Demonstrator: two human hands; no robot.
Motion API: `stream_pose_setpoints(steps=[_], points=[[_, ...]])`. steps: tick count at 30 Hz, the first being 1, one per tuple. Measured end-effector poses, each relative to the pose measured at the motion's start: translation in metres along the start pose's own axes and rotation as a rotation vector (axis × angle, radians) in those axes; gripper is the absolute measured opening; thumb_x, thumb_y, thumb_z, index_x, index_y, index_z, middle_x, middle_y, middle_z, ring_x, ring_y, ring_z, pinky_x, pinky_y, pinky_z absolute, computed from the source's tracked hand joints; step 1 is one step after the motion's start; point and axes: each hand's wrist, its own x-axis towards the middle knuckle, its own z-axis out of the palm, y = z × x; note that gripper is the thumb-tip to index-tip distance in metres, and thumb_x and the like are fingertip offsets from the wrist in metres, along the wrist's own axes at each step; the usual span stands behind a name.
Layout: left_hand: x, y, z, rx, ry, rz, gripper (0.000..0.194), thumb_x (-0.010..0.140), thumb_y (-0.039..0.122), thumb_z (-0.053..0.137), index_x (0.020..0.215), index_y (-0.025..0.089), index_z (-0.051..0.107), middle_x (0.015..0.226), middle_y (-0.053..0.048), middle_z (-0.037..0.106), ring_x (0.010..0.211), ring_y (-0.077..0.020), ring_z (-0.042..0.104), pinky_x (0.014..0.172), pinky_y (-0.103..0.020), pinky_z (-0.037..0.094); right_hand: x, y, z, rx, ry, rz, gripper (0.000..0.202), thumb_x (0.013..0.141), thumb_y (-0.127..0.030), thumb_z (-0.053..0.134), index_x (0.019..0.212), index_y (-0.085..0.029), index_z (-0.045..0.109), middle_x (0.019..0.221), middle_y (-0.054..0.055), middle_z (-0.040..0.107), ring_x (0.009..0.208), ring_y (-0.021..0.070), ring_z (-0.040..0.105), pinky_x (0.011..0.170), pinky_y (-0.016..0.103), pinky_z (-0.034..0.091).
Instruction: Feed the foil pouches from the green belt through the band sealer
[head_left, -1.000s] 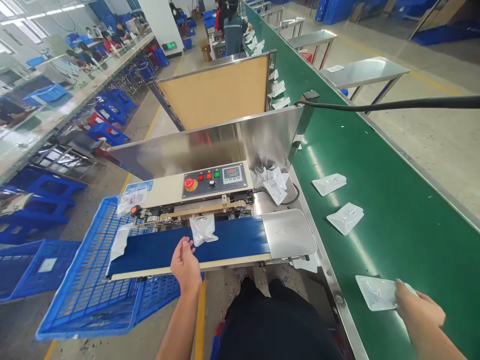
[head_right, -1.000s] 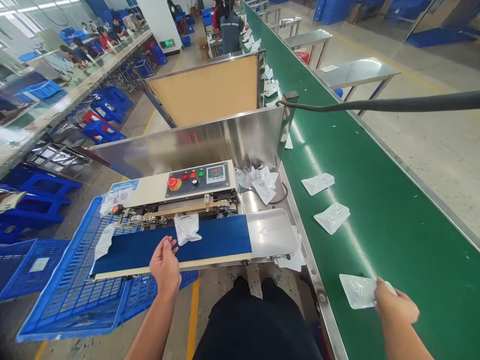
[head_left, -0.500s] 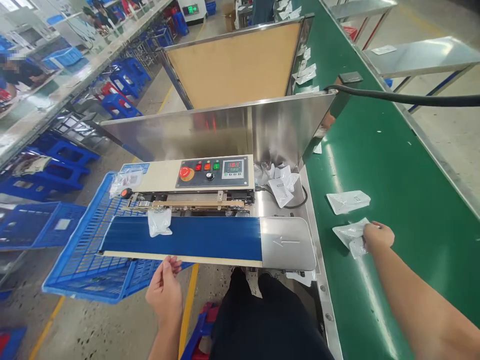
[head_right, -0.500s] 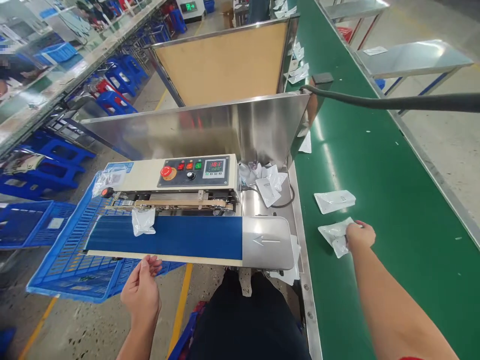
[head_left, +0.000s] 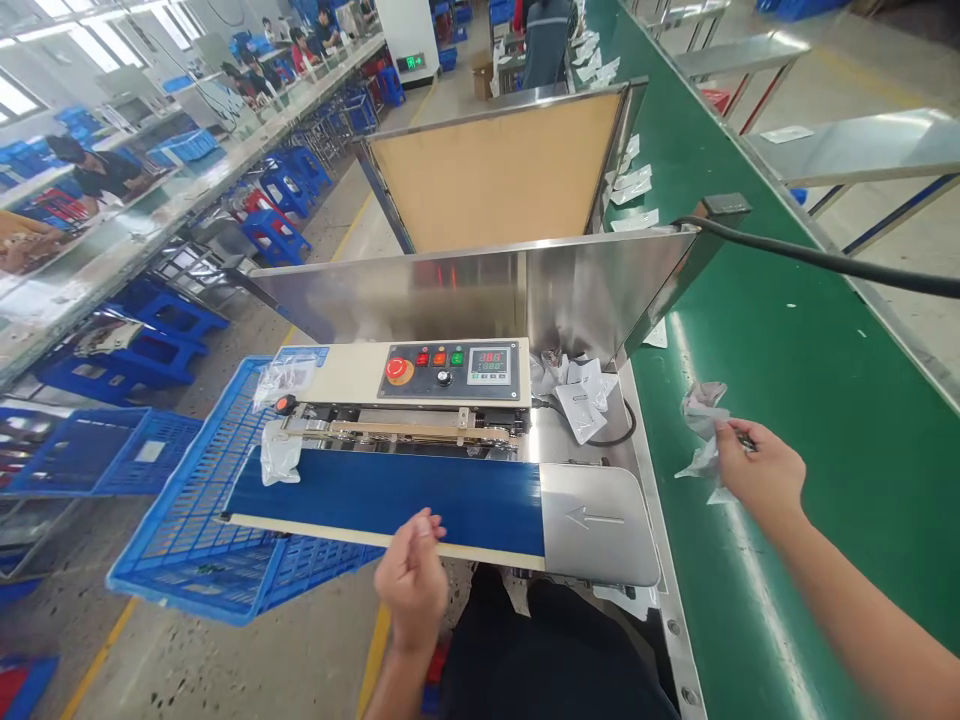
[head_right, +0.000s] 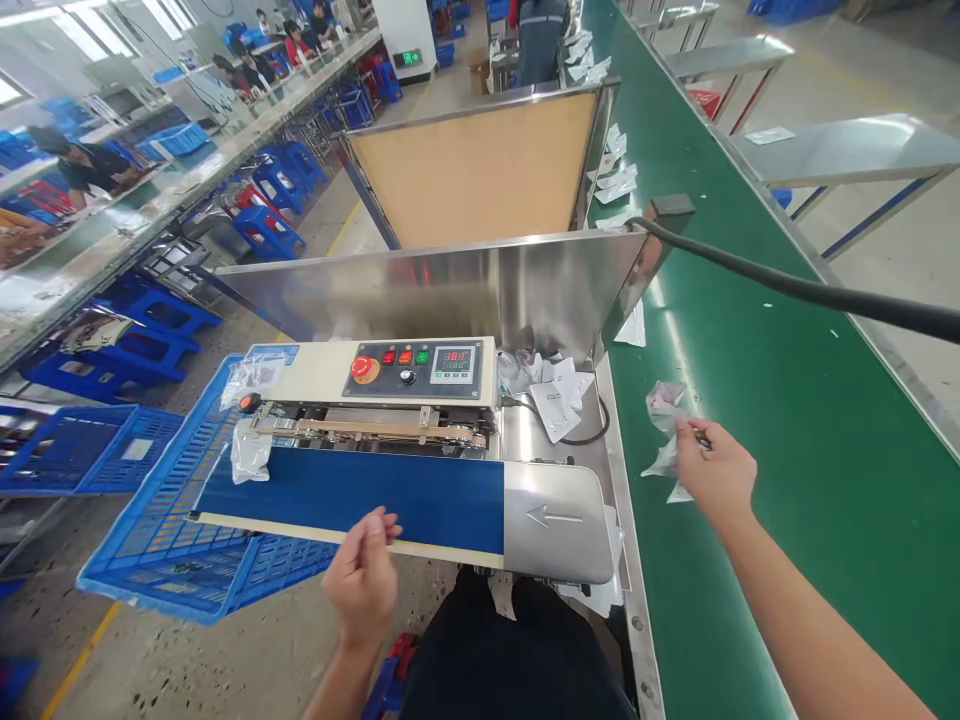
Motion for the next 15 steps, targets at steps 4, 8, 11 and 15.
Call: stream_pose_setpoints(steps=[4, 8, 11, 15], points=[[-0.017, 0.037, 0.065, -0.112, -0.438, 0.15, 0.038, 0.1, 0.056, 0.072, 0.105, 0.021, 0.088, 0.1, -0.015, 0.086, 0.086, -0.0296, 0.081, 0.083, -0.042, 0.068, -0.084, -0.041, -0.038, 0.149, 0.002, -0.232, 0.048, 0.089, -0.059, 0.065, 0.108, -0.02, 0.085, 0.091, 0.014, 0.08, 0.079, 0.0284, 0.069, 0.078, 0.037, 0.053], [-0.033, 0.057, 0.115, -0.271, -0.704, 0.18, 0.049, 0.1, 0.06, 0.071, 0.124, 0.019, 0.086, 0.121, -0.017, 0.083, 0.112, -0.0336, 0.077, 0.101, -0.043, 0.063, -0.153, -0.072, -0.044, 0.285, -0.295, -0.354, 0.052, 0.08, -0.076, 0.072, 0.089, -0.026, 0.084, 0.084, 0.01, 0.08, 0.072, 0.0268, 0.067, 0.068, 0.035, 0.054], [-0.035, 0.045, 0.128, -0.314, -0.8, 0.056, 0.057, 0.105, 0.064, 0.06, 0.08, 0.018, 0.082, 0.076, -0.008, 0.072, 0.073, -0.0222, 0.065, 0.074, -0.033, 0.056, -0.172, -0.083, -0.03, 0.344, -0.481, -0.264, 0.055, 0.077, -0.08, 0.076, 0.075, -0.025, 0.076, 0.062, 0.003, 0.065, 0.057, 0.0203, 0.055, 0.056, 0.032, 0.047], [-0.023, 0.017, 0.133, -0.261, -0.712, -0.246, 0.065, 0.09, 0.068, 0.073, 0.05, 0.021, 0.052, 0.054, 0.004, 0.034, 0.058, -0.0125, 0.03, 0.055, -0.028, 0.03, -0.163, -0.091, -0.004, 0.436, -0.685, 0.063, 0.054, 0.071, -0.074, 0.086, 0.072, -0.023, 0.07, 0.052, -0.003, 0.05, 0.049, 0.0143, 0.042, 0.048, 0.028, 0.035]])
